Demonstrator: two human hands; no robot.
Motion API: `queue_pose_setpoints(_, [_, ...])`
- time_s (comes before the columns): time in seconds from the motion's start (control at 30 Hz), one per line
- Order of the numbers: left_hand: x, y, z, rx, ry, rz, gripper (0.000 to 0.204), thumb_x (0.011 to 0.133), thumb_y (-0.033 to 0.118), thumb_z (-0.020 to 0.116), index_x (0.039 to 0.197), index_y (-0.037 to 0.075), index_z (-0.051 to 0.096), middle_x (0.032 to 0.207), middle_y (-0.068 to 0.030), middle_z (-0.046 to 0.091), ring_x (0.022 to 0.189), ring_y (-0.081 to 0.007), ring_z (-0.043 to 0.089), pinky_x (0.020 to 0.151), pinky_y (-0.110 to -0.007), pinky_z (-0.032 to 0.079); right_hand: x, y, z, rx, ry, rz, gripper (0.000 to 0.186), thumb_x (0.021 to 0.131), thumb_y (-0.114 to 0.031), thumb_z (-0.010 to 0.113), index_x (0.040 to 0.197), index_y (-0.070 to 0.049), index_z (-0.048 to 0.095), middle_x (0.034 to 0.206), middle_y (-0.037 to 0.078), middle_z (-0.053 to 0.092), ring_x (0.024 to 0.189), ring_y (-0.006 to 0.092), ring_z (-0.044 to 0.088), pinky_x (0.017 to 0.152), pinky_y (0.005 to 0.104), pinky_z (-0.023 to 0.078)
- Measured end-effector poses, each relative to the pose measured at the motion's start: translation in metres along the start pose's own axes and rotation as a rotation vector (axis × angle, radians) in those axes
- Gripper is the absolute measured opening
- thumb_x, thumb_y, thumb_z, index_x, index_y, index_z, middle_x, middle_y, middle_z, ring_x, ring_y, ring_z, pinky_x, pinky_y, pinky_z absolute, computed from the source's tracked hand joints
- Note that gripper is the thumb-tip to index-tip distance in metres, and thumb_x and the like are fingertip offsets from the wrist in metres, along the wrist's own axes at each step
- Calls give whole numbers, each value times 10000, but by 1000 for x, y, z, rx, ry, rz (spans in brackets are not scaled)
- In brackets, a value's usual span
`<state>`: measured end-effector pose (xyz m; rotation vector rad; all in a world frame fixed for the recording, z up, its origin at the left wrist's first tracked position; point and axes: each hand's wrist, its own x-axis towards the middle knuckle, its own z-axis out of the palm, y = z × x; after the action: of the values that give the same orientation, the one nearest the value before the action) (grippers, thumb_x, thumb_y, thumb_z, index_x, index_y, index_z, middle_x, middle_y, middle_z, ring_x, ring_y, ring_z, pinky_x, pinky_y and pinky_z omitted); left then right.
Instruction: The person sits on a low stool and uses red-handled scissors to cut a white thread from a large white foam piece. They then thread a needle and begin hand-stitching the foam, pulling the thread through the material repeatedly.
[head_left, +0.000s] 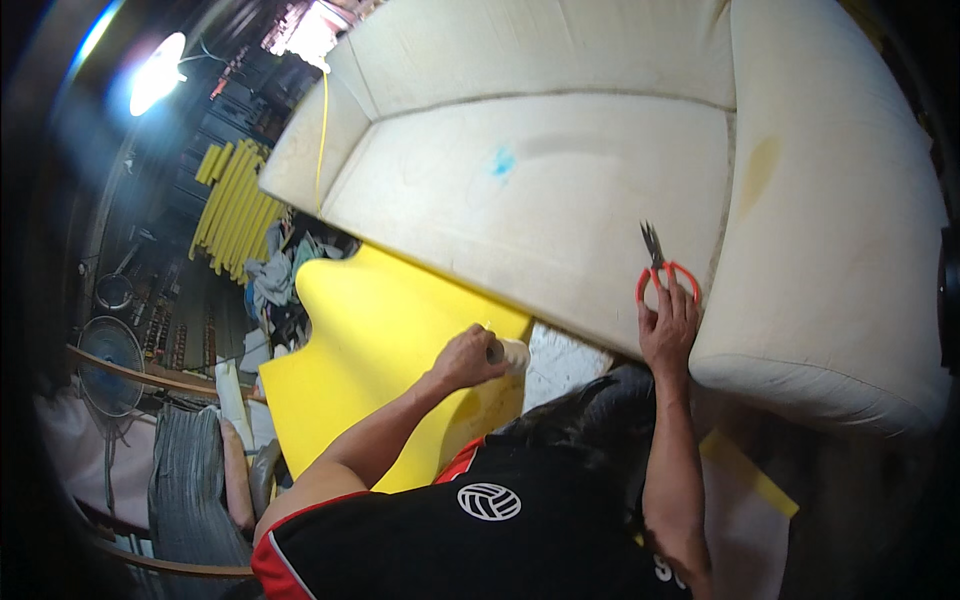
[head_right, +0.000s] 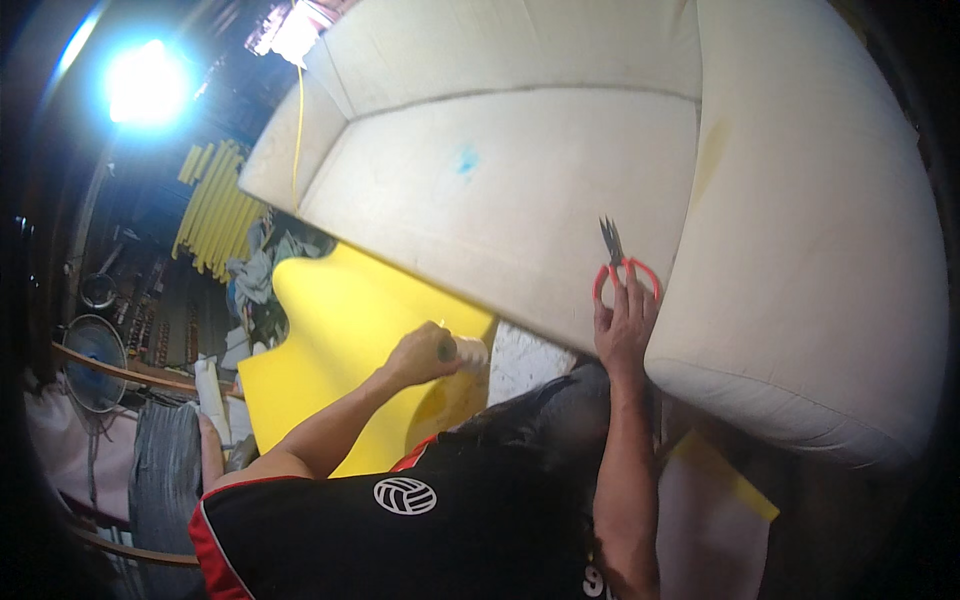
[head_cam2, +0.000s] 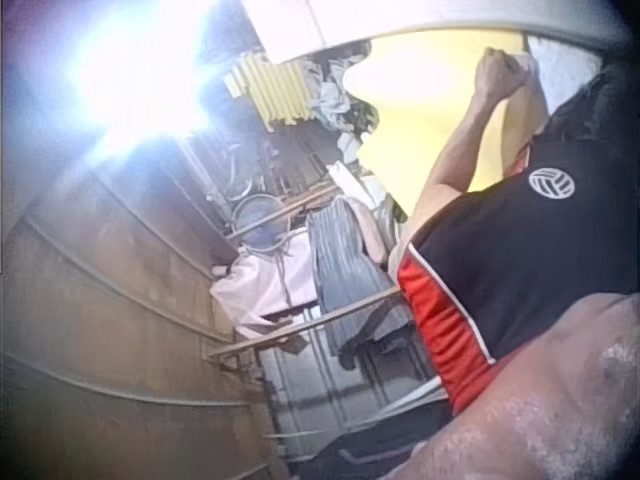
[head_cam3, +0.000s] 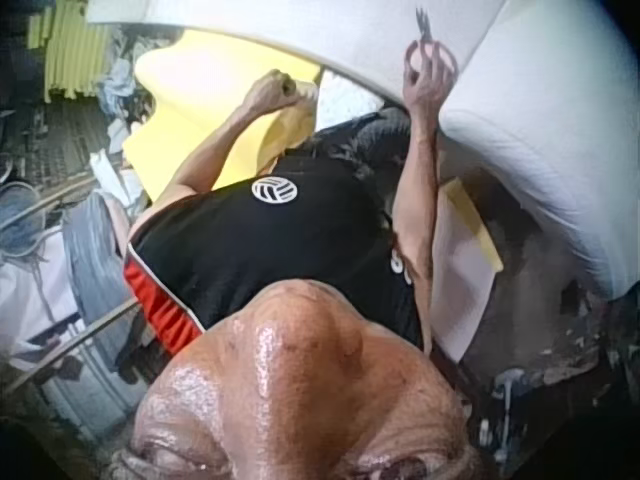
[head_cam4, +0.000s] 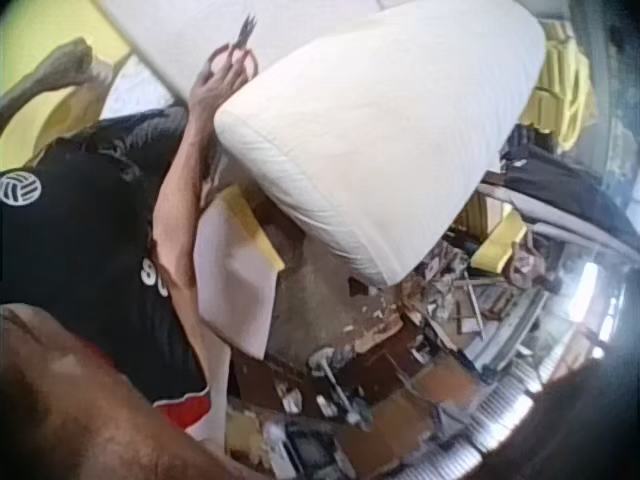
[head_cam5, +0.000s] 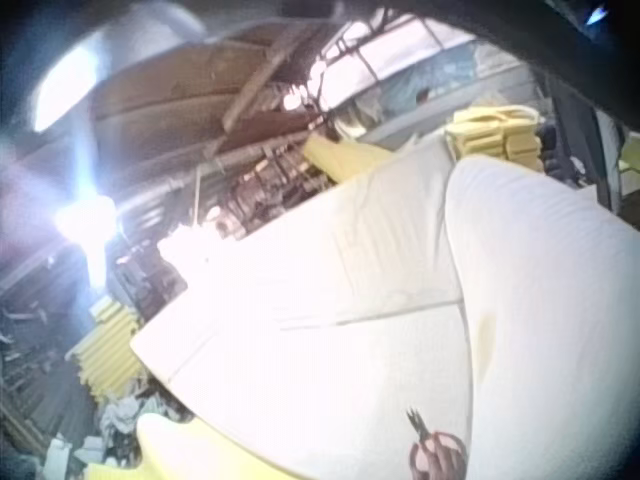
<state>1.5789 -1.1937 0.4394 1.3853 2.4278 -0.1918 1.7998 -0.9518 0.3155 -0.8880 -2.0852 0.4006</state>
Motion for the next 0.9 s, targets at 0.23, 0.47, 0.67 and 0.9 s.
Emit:
queue_pose_setpoints(0.23, [56, -1, 35, 77, -81, 241, 493, 773, 454, 713, 910, -14, 639, 945, -230, 620, 930, -372, 624, 837, -441, 503, -16, 22, 27, 139, 176, 51, 392, 836, -81, 641, 1210, -12, 543, 1270, 176, 542, 1152, 355, 512, 998, 478, 408])
queue_pose_setpoints(0.47, [37, -77, 72, 104, -98, 434, 462, 722, 397, 745, 857, -33, 642, 871, -253, 629, 854, -409, 631, 782, -474, 521, -25, -51, 38, 13, 166, 180, 331, 851, -303, 661, 1112, -104, 613, 1265, 125, 562, 1171, 345, 527, 1015, 471, 407])
queue_pose_setpoints(0.67, [61, -113, 133, -32, -16, 610, 424, 687, 284, 765, 961, -3, 619, 958, -223, 605, 898, -401, 605, 781, -473, 511, -46, -57, 23, -169, 236, 166, 388, 840, -168, 678, 1194, -35, 593, 1301, 127, 523, 1217, 308, 501, 1078, 448, 388])
queue_pose_setpoints(0.9, [54, -136, 152, -162, 4, 702, 637, 721, 385, 781, 1148, -42, 579, 1086, -230, 611, 1002, -389, 581, 903, -445, 473, -127, -160, 21, -282, 318, 286, 344, 827, -151, 708, 1141, -35, 631, 1192, 116, 612, 1177, 323, 556, 1008, 432, 444])
